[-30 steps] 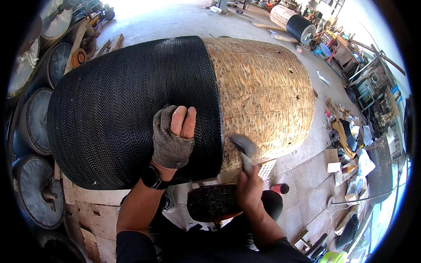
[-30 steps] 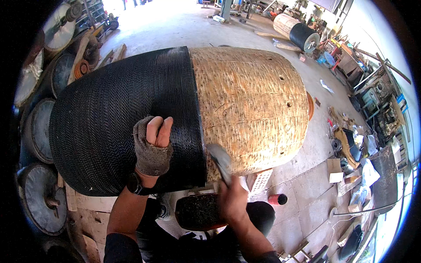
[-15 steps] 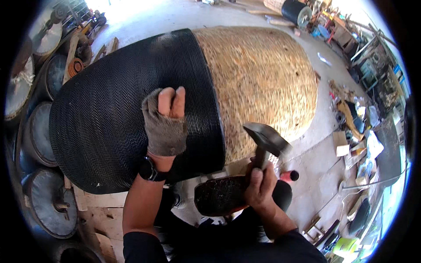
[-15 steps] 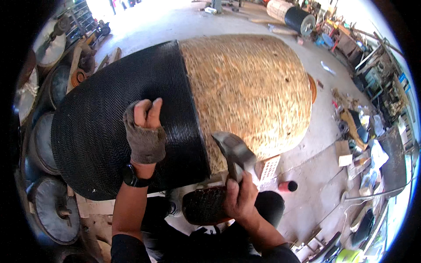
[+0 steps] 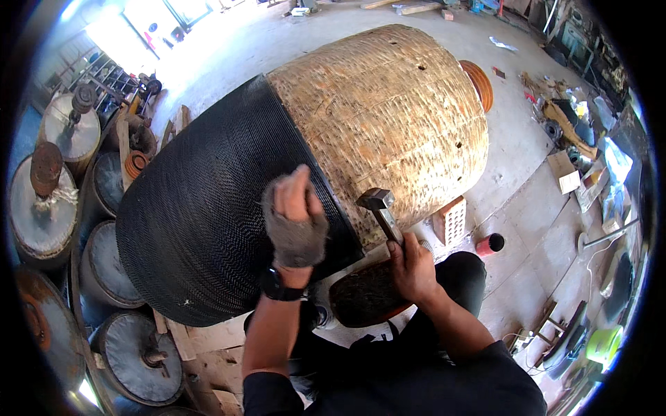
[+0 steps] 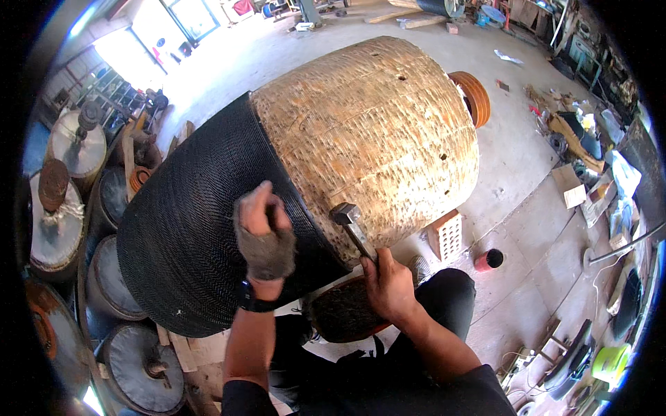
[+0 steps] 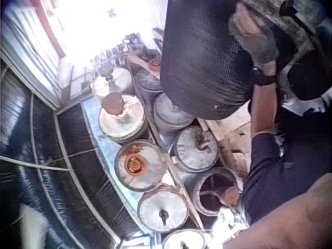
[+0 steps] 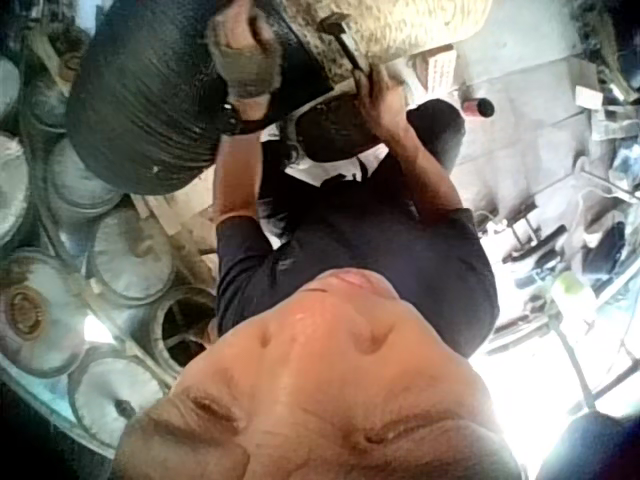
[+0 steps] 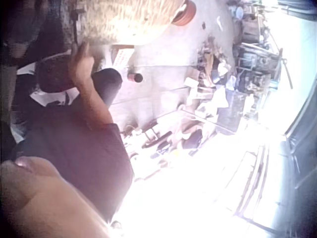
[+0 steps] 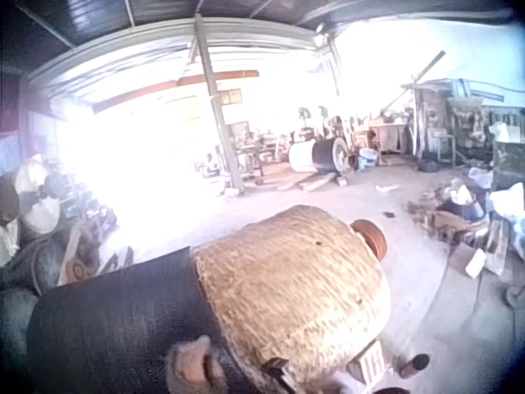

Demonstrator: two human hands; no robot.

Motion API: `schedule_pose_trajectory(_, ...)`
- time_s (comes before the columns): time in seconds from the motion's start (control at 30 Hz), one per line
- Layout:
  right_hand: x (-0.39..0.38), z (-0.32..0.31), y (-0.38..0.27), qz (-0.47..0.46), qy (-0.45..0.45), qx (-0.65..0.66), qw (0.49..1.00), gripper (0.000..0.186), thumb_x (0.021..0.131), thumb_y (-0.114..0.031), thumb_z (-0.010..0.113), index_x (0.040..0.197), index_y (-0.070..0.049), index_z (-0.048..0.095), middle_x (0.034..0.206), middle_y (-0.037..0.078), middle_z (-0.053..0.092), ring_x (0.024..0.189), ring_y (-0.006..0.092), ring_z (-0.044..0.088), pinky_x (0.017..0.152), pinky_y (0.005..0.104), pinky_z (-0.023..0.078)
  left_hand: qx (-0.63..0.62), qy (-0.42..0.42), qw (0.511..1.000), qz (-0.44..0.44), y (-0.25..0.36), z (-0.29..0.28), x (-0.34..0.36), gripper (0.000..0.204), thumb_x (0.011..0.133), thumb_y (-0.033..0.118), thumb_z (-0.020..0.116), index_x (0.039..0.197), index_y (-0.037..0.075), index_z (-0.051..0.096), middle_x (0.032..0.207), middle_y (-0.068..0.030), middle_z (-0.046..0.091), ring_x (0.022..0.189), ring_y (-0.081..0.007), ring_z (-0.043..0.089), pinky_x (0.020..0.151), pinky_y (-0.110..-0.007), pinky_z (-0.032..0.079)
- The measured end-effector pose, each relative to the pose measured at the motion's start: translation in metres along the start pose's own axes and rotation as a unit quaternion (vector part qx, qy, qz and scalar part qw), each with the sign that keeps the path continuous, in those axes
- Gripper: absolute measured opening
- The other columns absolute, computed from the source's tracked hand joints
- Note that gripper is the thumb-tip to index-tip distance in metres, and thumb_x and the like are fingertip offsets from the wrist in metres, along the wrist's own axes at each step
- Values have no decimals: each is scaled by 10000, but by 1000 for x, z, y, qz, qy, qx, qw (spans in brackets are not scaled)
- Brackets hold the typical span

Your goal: The person uses a hammer to drive nails into a large wooden drum, securing a black textured material around part of its circumference.

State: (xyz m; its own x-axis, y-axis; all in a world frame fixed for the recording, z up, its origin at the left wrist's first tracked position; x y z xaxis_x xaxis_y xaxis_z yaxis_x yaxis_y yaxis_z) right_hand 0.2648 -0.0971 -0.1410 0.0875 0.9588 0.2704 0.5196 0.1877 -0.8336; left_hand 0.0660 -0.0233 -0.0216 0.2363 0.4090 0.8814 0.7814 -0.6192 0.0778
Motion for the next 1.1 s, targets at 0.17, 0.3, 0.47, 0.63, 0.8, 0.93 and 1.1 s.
schedule_pose_trajectory(0.17,8,-4,-4,-4,-23,18,1000,230,982,-205,606,1030,2,514,752,279,618,717,494,624,597,524,482,-138,-38,978,-151,12,22,-39,496,869,-31,625,1349,38,521,949,-106,633,893,-249,623,798,-379,525)
schedule_pose_trajectory(0.3,11,-7,-3,1,-25,19,999,242,981,-211,609,1050,5,524,764,283,623,735,491,632,609,516,492,-82,-69,988,-113,11,21,-32,538,828,-66,649,1337,49,522,964,-108,644,913,-248,640,802,-387,541)
schedule_pose_trajectory(0.47,13,-8,-7,9,-36,27,999,249,980,-221,616,1047,1,526,764,279,623,726,484,636,601,509,493,-32,-140,981,-133,16,17,-17,599,764,-78,679,1325,39,506,944,-100,644,905,-241,639,807,-398,537)
schedule_pose_trajectory(0.63,16,-9,-22,-28,-21,32,999,237,976,-211,619,1044,-5,523,769,275,627,714,480,637,595,509,496,-67,-146,959,-234,27,26,-8,647,737,-58,696,1337,20,467,910,-93,608,855,-257,603,778,-398,513)
schedule_pose_trajectory(0.8,20,-8,-32,-54,-27,-32,998,241,963,-185,624,1059,3,509,757,264,628,698,468,640,591,507,507,17,-126,975,-183,22,31,-15,689,730,9,728,1355,31,439,916,-90,596,875,-281,585,821,-445,475)
schedule_pose_trajectory(0.93,18,-14,-38,-75,-5,-33,997,256,960,-191,618,1054,15,499,753,271,627,682,475,635,590,536,497,33,-122,977,-174,21,34,-17,676,743,62,739,1348,12,442,940,-96,596,891,-289,579,836,-458,459)
schedule_pose_trajectory(1.1,24,-10,-32,-43,-49,-97,993,240,953,-166,622,1045,18,497,729,260,630,673,468,642,577,536,502,-20,-100,980,-173,33,28,-4,594,749,47,673,1302,-21,469,958,-189,581,904,-381,563,816,-509,436)
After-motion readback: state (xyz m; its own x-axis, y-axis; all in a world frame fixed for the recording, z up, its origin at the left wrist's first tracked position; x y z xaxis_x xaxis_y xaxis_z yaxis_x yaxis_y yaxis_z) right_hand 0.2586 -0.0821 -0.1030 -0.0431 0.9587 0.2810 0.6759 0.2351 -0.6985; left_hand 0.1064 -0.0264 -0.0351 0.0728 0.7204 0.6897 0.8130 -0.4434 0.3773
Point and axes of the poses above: each hand's wrist, its own x-axis towards the middle knuckle, its own z-axis out of the palm, y = z × x, the point moved 4 cm from there along x, towards the middle knuckle
